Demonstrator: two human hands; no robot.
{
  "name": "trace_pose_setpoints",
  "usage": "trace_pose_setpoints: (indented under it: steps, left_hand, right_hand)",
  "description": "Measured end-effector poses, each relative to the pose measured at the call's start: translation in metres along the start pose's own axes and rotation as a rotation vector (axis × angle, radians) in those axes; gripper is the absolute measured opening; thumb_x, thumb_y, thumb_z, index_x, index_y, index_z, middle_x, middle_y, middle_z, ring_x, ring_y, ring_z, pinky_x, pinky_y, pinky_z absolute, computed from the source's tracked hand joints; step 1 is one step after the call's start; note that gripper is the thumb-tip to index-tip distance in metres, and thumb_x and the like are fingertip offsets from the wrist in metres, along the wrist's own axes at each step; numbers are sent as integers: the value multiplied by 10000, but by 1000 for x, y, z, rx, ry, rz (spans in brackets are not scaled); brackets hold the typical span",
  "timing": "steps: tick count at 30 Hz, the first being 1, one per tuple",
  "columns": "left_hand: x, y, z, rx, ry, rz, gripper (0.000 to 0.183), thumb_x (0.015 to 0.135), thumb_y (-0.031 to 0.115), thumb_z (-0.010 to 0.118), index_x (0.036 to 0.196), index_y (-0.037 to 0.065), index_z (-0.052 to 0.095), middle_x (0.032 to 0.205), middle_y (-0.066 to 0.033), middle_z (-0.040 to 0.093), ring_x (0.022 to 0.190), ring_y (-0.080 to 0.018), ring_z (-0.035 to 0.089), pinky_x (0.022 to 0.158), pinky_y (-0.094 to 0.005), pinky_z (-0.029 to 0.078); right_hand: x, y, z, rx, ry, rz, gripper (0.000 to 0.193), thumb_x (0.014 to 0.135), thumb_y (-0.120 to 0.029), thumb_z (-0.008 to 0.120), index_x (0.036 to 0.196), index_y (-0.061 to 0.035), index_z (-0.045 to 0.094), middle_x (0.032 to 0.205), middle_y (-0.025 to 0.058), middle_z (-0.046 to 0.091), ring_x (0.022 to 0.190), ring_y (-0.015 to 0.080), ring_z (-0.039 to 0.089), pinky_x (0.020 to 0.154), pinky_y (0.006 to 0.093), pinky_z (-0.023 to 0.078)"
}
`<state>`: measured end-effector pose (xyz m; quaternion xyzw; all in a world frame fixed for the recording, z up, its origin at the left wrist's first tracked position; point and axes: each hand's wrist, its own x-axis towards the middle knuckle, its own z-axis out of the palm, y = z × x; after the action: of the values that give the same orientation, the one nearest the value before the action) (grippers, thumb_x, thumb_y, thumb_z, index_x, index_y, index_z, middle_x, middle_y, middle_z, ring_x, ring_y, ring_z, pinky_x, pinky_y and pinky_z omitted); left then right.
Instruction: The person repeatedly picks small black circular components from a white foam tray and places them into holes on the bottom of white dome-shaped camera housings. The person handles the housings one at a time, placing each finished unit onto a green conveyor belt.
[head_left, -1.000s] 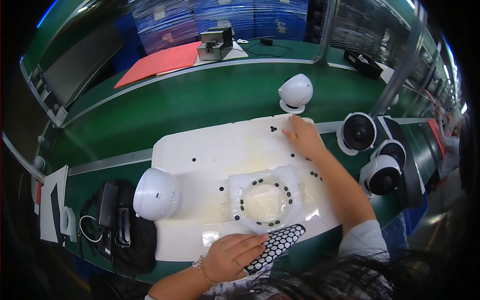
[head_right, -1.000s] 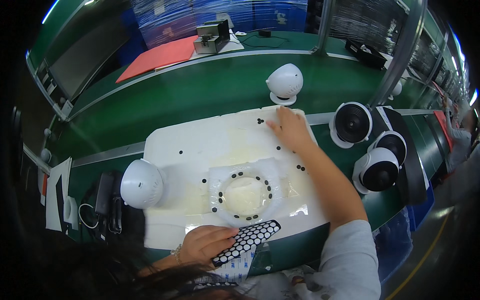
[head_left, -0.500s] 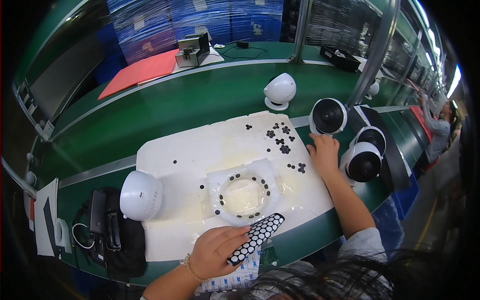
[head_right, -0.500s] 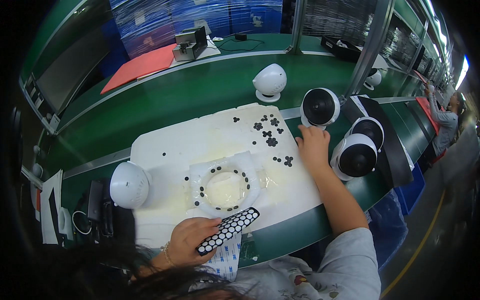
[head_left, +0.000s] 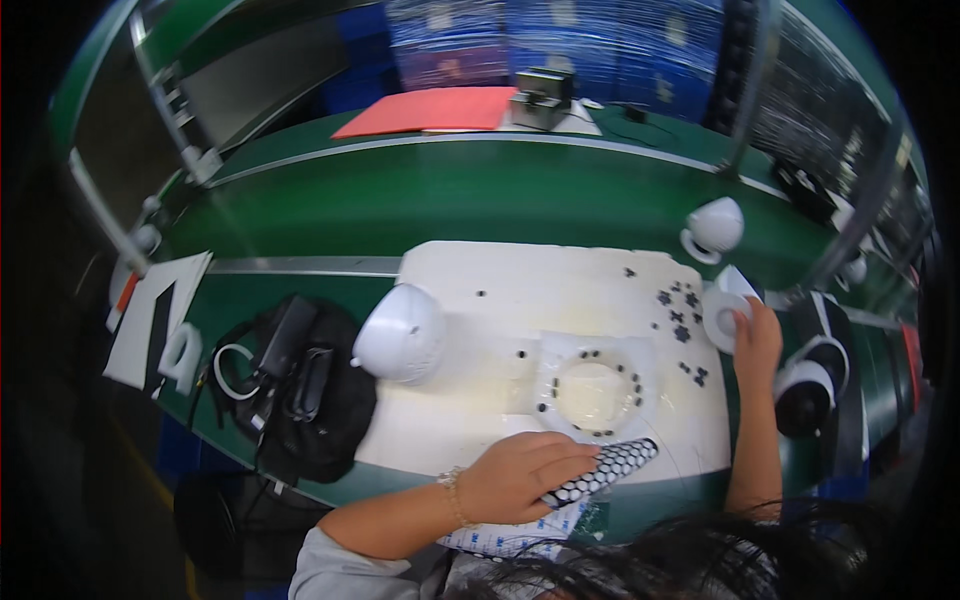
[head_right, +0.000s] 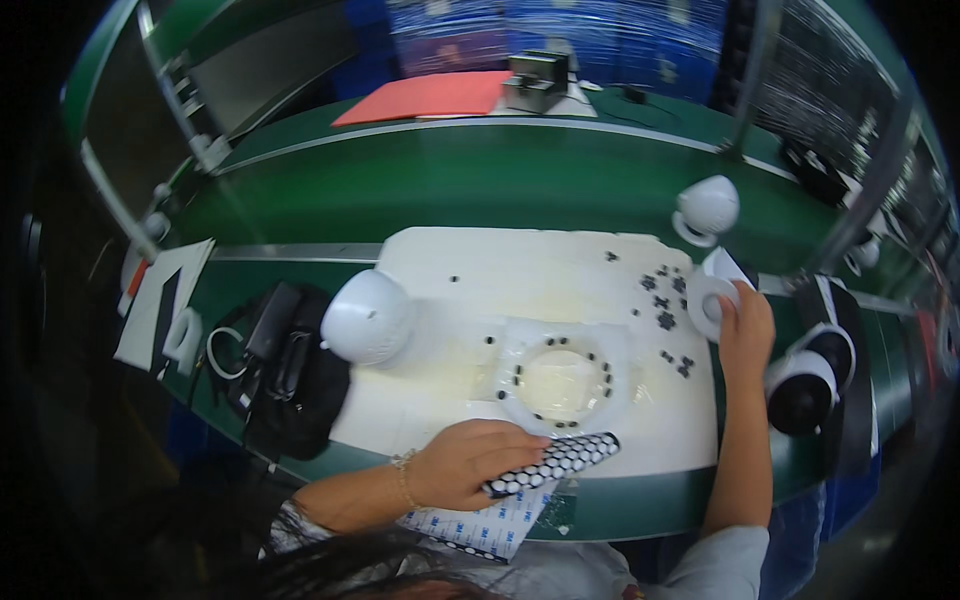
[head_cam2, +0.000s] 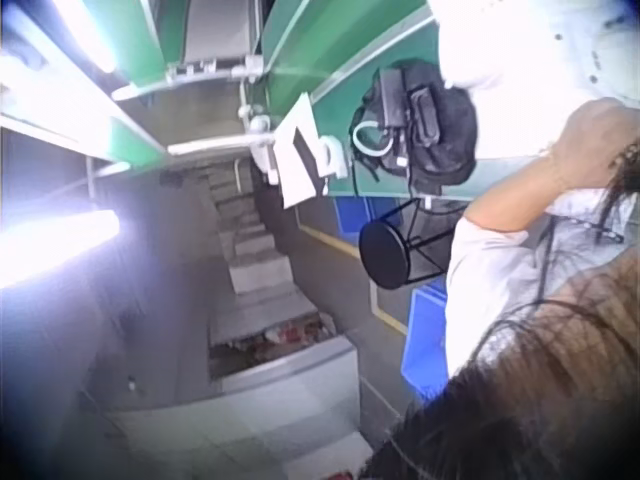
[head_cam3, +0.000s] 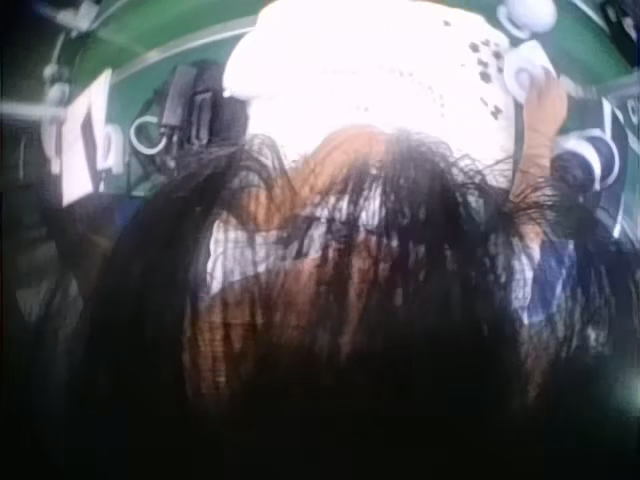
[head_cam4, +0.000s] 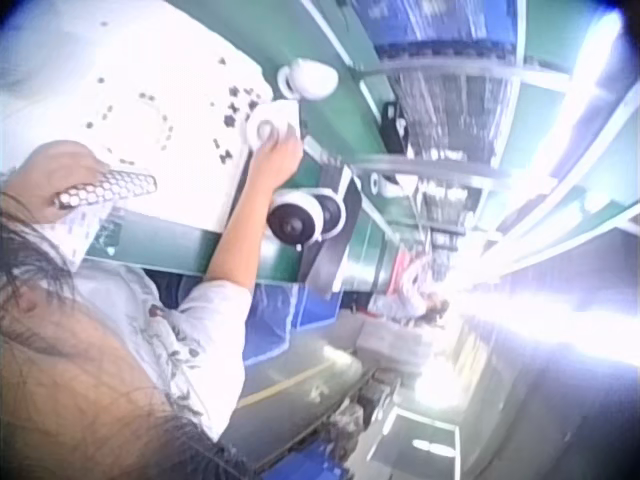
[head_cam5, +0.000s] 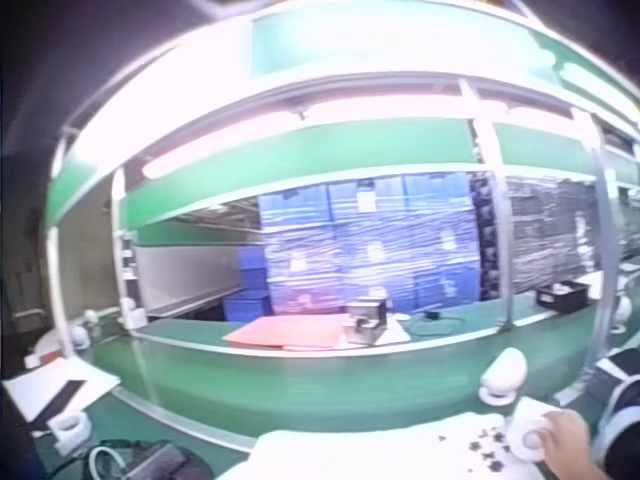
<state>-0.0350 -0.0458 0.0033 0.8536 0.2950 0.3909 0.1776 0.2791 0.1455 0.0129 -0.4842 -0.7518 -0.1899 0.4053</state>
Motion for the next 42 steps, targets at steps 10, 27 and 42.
trace_pose_setpoints:
  steps: [10, 27, 42]
  left_hand:
    - [0, 1, 4, -142, 95, -32, 376, 673, 118, 602, 1026, 38, 501, 1107, -137, 545, 934, -316, 546, 789, -380, 456]
    - [7, 10, -2, -3, 161, -133, 292, 654, 55, 623, 927, 33, 520, 928, -111, 600, 770, -281, 585, 647, -344, 479]
    - [3, 5, -4, 78, 232, -78, 325, 611, 57, 662, 912, 6, 548, 846, -106, 618, 697, -260, 602, 587, -327, 486]
  right_hand:
    - [12, -129, -18, 1223, -705, 528, 308, 819, -87, 589, 1100, 26, 536, 979, 67, 586, 895, 113, 530, 792, 232, 422]
    - [-4, -179, -76, 883, -432, -434, 210, 641, -145, 702, 833, -101, 627, 1077, 33, 559, 1059, 242, 470, 797, 349, 355]
    - [-12, -177, -68, 953, -403, -482, 294, 651, -132, 683, 936, -127, 609, 981, 18, 577, 948, 191, 524, 727, 309, 371]
